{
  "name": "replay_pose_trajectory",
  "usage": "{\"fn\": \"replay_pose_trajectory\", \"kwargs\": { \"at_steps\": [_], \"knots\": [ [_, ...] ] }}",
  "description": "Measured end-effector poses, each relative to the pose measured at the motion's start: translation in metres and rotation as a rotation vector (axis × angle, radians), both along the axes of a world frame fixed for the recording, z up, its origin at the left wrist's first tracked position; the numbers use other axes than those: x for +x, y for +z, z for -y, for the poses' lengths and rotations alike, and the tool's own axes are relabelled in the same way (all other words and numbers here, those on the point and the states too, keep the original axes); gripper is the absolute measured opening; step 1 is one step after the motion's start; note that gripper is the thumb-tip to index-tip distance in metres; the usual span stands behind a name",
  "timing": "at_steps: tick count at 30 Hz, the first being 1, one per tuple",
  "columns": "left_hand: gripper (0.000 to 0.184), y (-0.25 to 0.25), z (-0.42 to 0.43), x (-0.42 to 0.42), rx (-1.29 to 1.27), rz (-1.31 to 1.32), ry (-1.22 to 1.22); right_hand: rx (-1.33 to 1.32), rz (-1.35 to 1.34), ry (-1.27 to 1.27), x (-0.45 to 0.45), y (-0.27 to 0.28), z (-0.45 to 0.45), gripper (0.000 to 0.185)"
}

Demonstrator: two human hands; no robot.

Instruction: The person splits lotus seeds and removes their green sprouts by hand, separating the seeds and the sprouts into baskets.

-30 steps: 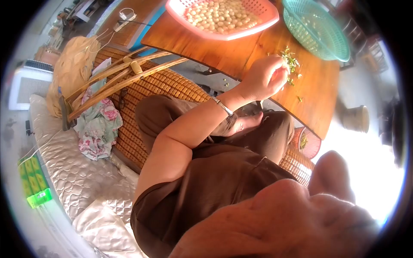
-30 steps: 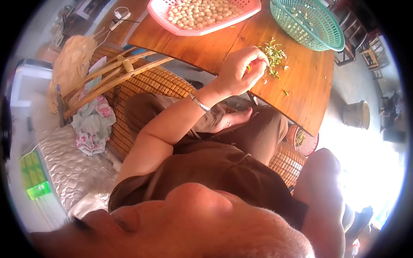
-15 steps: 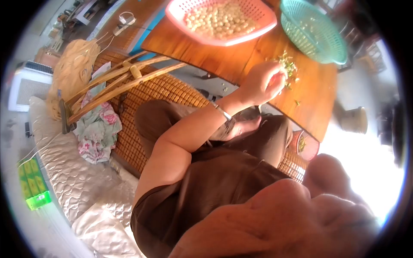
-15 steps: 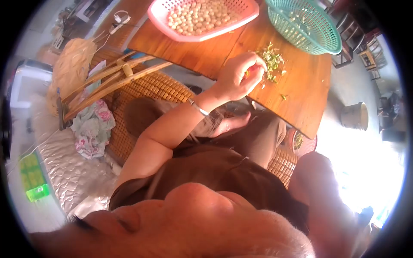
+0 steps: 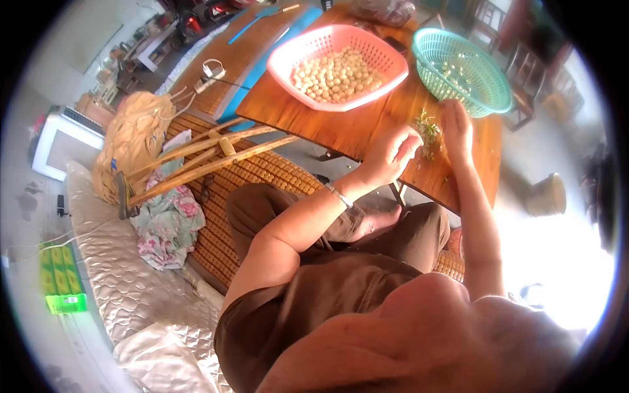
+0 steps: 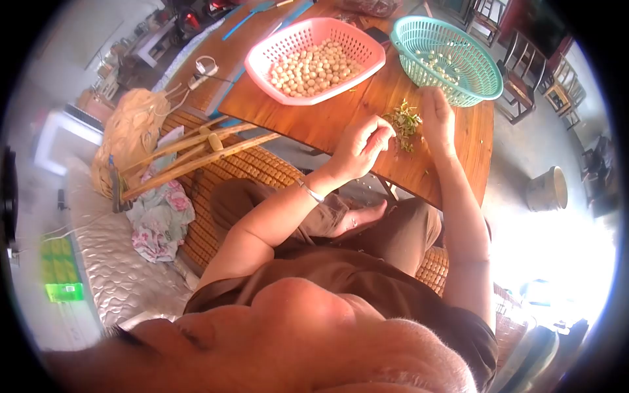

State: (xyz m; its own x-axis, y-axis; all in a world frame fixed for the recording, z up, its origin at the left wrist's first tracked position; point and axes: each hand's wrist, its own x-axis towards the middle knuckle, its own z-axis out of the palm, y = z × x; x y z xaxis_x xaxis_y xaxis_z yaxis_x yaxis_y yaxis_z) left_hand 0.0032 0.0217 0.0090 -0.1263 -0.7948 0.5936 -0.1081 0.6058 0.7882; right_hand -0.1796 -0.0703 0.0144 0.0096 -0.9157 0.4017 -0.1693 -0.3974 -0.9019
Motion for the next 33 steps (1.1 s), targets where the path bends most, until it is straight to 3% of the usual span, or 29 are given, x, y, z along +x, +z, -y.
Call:
{"fn": "replay_pose_trajectory", "kwargs": {
  "at_steps": [3,5,7,9,10,11,12,13,15,18,19,22,23,27,29,33],
  "knots": [
    [0.019,0.01,-0.01,0.01,0.127,0.008,-0.134,-0.19,-0.176,-0.07,-0.002,-0.01,0.003,0.014],
    [0.022,0.036,-0.016,0.023,-0.081,0.072,-0.091,-0.2,-0.249,-0.087,-0.003,-0.009,-0.001,0.014],
    [0.025,0.075,-0.007,0.049,-0.251,0.204,0.104,-0.212,-0.238,-0.093,-0.002,-0.007,-0.003,0.014],
    [0.023,0.1,0.016,0.078,-0.117,0.22,0.34,-0.237,-0.228,-0.094,0.0,-0.006,-0.002,0.013],
    [0.021,0.1,0.041,0.1,-0.098,0.302,0.457,-0.174,-0.287,-0.126,0.001,-0.006,-0.002,0.014],
    [0.02,0.098,0.066,0.123,-0.24,0.481,0.605,-0.11,-0.346,-0.158,0.001,-0.006,-0.003,0.016],
    [0.02,0.099,0.08,0.138,-0.163,0.587,0.663,-0.109,-0.338,-0.163,0.002,-0.005,-0.005,0.016],
    [0.02,0.091,0.106,0.161,-0.225,0.745,0.653,-0.161,-0.332,-0.155,0.004,-0.004,-0.006,0.017],
    [0.02,0.096,0.118,0.167,0.16,1.063,0.613,-0.214,-0.327,-0.155,0.003,-0.002,-0.007,0.018],
    [0.026,0.069,0.145,0.181,0.249,1.136,0.456,-0.205,-0.207,-0.156,0.002,-0.005,-0.009,0.018],
    [0.027,0.063,0.152,0.184,0.124,1.276,0.439,-0.162,-0.247,-0.162,-0.003,-0.011,-0.007,0.016],
    [0.018,0.046,0.161,0.192,0.067,1.148,0.414,-0.224,-0.229,-0.173,0.002,-0.007,-0.012,0.018],
    [0.025,0.05,0.163,0.193,0.124,1.227,0.417,-0.211,-0.257,-0.16,0.002,-0.004,-0.011,0.018],
    [0.014,0.056,0.153,0.192,0.218,1.108,0.387,-0.363,-0.272,-0.072,0.0,-0.005,-0.006,0.024],
    [0.015,0.044,0.16,0.204,0.078,1.138,0.41,-0.383,-0.272,-0.006,-0.001,-0.002,-0.007,0.025],
    [0.013,0.072,0.135,0.181,0.152,1.025,0.508,-0.461,-0.277,-0.021,-0.001,-0.008,-0.003,0.023]
  ]
}}
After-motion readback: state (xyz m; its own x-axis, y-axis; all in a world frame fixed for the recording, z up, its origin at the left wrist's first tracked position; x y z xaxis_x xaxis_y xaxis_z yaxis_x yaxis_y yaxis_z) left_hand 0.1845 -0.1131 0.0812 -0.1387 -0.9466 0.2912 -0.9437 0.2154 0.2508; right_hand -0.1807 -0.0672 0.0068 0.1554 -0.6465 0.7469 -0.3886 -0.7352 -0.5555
